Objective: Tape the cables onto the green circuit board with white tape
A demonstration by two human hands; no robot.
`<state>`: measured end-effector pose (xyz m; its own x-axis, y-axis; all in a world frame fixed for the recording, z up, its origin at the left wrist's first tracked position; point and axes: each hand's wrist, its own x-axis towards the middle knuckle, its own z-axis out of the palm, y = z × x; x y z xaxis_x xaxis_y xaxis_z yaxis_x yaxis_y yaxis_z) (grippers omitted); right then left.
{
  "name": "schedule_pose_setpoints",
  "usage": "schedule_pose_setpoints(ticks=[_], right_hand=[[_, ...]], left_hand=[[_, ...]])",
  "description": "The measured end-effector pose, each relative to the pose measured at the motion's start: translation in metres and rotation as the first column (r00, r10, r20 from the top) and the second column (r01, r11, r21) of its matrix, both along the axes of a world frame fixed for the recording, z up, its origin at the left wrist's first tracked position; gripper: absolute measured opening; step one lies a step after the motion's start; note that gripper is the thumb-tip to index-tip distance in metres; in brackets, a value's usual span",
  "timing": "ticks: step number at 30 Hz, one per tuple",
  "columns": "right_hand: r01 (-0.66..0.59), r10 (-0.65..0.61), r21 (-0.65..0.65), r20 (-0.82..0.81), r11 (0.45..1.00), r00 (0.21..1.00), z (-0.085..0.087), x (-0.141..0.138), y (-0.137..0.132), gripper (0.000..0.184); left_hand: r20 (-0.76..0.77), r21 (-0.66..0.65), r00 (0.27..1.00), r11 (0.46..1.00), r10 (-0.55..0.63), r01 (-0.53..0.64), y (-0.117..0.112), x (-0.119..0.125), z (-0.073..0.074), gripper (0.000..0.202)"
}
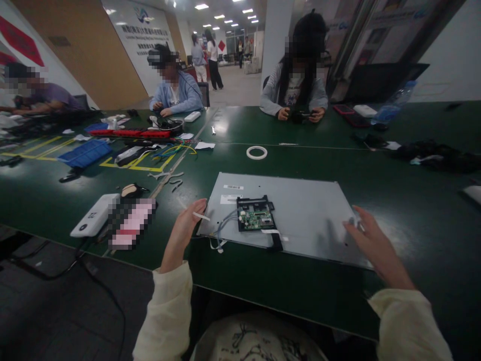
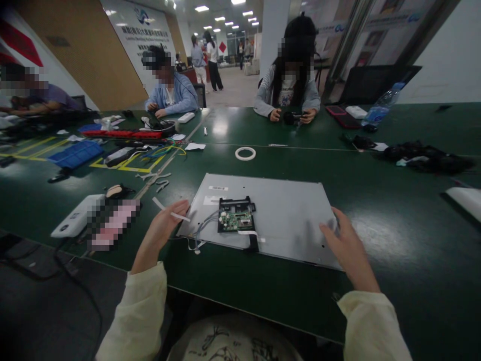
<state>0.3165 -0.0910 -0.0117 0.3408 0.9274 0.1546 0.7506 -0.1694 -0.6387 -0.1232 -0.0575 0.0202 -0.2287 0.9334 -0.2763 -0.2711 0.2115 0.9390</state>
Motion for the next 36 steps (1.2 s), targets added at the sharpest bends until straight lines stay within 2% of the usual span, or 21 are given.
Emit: schedule_pose_setpoints(ticks=[3, 6, 8, 10, 13, 16, 19, 22, 25, 28, 33, 36], right_hand=[[-0.163, 0.155, 0.044, 0.149, 0.986, 0.977, 0.006, -0.014, 0.002, 0.062], [-0.400, 0.384, 0.056, 0.192, 0.915, 0.903, 0.026, -0.048, 0.000, 0.050], [-0.565, 0.557, 0.004, 0.167, 0.825, 0.814, 0.040, -0.075, 0.000, 0.043], [-0.675, 0.673, -0.029, 0.115, 0.737, 0.730, 0.052, -0.099, 0.003, 0.038], [-0.765, 0.765, -0.033, 0.050, 0.643, 0.642, 0.060, -0.123, 0.016, 0.032], [-0.811, 0.811, -0.028, 0.024, 0.585, 0.585, 0.059, -0.135, 0.029, 0.027], [-0.814, 0.814, -0.016, 0.010, 0.581, 0.581, 0.055, -0.141, 0.035, 0.023], [-0.808, 0.808, 0.002, 0.001, 0.589, 0.589, 0.048, -0.143, 0.035, 0.021], [-0.809, 0.809, 0.018, 0.006, 0.587, 0.588, 0.040, -0.142, 0.033, 0.020], [-0.810, 0.810, 0.016, -0.002, 0.586, 0.586, 0.036, -0.140, 0.031, 0.022], [-0.842, 0.842, -0.030, -0.013, 0.539, 0.540, 0.034, -0.137, 0.026, 0.042], [-0.836, 0.837, -0.028, 0.018, 0.548, 0.548, 0.032, -0.137, 0.026, 0.042]], left_hand=[[-0.219, 0.055, 0.976, 0.998, 0.008, 0.005, -0.002, 0.004, -0.004, 0.031], [-0.383, 0.102, 0.924, 0.994, 0.005, 0.037, -0.001, 0.012, -0.003, 0.035], [-0.427, 0.135, 0.904, 0.988, -0.007, 0.071, 0.002, 0.019, 0.002, 0.036], [-0.437, 0.168, 0.899, 0.978, -0.040, 0.125, 0.008, 0.028, 0.008, 0.036], [-0.421, 0.215, 0.901, 0.954, -0.102, 0.208, 0.021, 0.042, 0.020, 0.034], [-0.436, 0.255, 0.890, 0.930, -0.133, 0.264, 0.040, 0.058, 0.029, 0.027], [-0.488, 0.278, 0.858, 0.904, -0.160, 0.326, 0.061, 0.073, 0.029, 0.025], [-0.580, 0.294, 0.803, 0.884, -0.138, 0.364, 0.078, 0.085, 0.022, 0.024], [-0.707, 0.278, 0.702, 0.879, -0.086, 0.387, 0.084, 0.089, 0.012, 0.022], [-0.761, 0.207, 0.639, 0.890, -0.114, 0.405, 0.082, 0.086, 0.005, 0.021], [-0.729, 0.038, 0.633, 0.909, -0.258, 0.414, 0.076, 0.073, 0.000, 0.025], [-0.662, -0.033, 0.661, 0.895, -0.354, 0.445, 0.072, 0.070, 0.001, 0.028]])
